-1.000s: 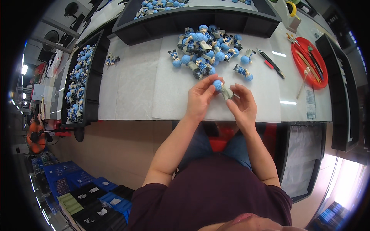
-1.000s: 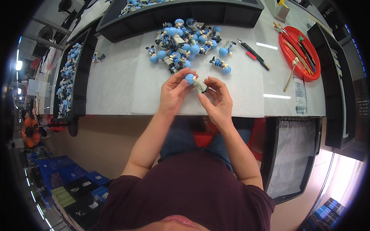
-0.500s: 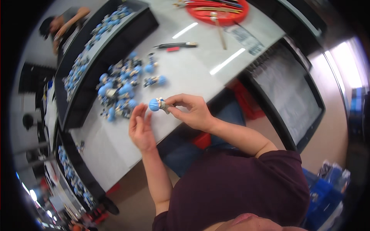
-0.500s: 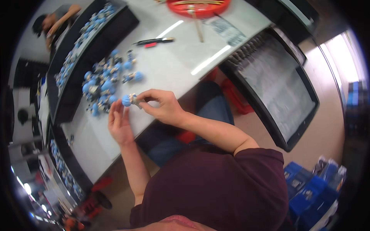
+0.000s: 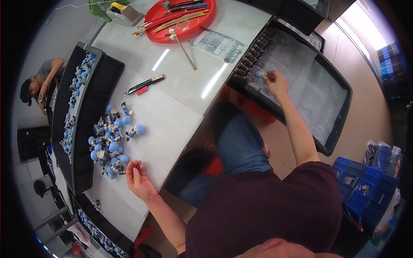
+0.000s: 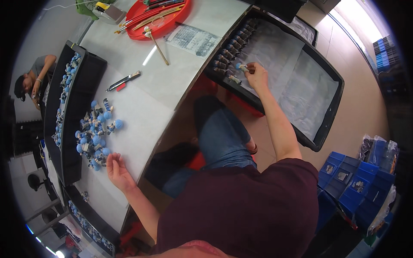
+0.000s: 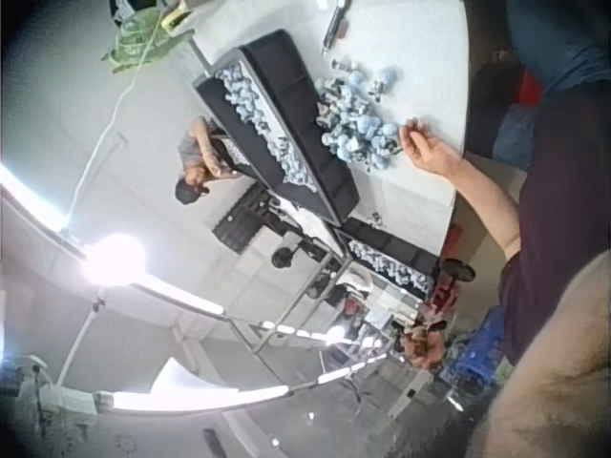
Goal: The person assembles small blue and white figurines by hand at a workbench. They pick up individual parts, connect them, and place the completed units into a black tray. The process involves repetitive picking, joining, and placing of the small components.
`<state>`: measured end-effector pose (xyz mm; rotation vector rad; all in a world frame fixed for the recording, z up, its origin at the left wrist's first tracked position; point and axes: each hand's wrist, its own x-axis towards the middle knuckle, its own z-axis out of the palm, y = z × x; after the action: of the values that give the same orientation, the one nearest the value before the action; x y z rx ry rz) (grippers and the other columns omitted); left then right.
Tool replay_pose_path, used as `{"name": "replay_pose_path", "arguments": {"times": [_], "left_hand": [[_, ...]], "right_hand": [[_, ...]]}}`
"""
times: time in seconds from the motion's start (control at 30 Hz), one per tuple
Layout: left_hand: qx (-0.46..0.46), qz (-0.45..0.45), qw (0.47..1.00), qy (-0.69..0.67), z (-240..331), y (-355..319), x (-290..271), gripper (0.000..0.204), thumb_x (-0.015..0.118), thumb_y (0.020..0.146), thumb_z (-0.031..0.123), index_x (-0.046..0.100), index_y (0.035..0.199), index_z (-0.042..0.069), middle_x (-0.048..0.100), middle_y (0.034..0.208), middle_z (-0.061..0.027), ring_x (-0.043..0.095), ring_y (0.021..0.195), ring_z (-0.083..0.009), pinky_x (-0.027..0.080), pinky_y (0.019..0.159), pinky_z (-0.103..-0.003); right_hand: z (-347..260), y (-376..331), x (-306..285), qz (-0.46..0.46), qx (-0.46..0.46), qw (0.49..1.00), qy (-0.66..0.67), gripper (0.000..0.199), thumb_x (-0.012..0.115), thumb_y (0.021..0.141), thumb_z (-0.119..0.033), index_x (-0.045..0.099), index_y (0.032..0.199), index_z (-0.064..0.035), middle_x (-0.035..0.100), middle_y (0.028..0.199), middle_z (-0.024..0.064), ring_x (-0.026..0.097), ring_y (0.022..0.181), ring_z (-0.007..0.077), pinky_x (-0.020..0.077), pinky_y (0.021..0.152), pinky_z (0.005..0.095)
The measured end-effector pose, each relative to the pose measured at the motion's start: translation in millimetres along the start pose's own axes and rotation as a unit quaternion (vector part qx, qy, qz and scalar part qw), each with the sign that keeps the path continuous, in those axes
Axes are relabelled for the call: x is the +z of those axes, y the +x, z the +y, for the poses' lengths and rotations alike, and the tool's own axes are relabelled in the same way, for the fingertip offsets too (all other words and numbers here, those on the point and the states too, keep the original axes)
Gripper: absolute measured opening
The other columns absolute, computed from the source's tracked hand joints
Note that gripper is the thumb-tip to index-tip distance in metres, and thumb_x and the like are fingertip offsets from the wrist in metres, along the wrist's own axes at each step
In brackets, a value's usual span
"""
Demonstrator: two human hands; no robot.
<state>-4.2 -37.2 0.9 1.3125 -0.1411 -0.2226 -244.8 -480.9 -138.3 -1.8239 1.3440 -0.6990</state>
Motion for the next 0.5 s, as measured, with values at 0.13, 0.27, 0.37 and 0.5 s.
{"name": "replay_pose_path", "arguments": {"times": [0.13,0.27,0.37,0.5], "left_hand": [[0.010,-0.005,1.000,0.002,-1,0,0,0.020,0.046,0.088,0.000,0.054,0.106,-0.003,0.059,0.099,-0.0119,0.056,0.091,-0.0184,0.047,0.078,-0.027],[0.009,0.012,1.000,0.016,-2,0,2,0.020,0.046,0.088,0.000,0.054,0.106,-0.003,0.059,0.099,-0.0115,0.056,0.090,-0.0181,0.047,0.078,-0.026],[0.007,0.012,1.000,0.018,-2,1,2,0.020,0.046,0.087,0.000,0.054,0.106,-0.003,0.059,0.099,-0.0114,0.056,0.090,-0.0179,0.047,0.077,-0.026],[0.010,0.009,1.000,0.015,-2,0,1,0.020,0.047,0.087,-0.001,0.054,0.106,-0.003,0.059,0.099,-0.0114,0.057,0.090,-0.0177,0.048,0.078,-0.025]], "right_hand": [[14,4,22,-0.020,-0.012,0.999,-0.030,0.030,0.062,0.067,-0.007,0.060,0.096,-0.0008,0.065,0.087,0.0135,0.064,0.080,0.0211,0.0495,0.074,0.0306],[21,6,32,-0.031,-0.009,0.998,-0.045,0.032,0.062,0.066,-0.008,0.060,0.097,-0.0010,0.065,0.088,0.0140,0.064,0.081,0.0231,0.0492,0.075,0.0319],[25,9,35,-0.046,0.000,0.998,-0.050,0.032,0.062,0.066,-0.009,0.060,0.097,-0.0012,0.065,0.088,0.0139,0.063,0.081,0.0239,0.0490,0.076,0.0324],[26,11,33,-0.079,-0.009,0.995,-0.060,0.029,0.062,0.066,-0.009,0.063,0.095,-0.0028,0.065,0.086,0.0138,0.063,0.081,0.0243,0.0489,0.075,0.0325]]}}
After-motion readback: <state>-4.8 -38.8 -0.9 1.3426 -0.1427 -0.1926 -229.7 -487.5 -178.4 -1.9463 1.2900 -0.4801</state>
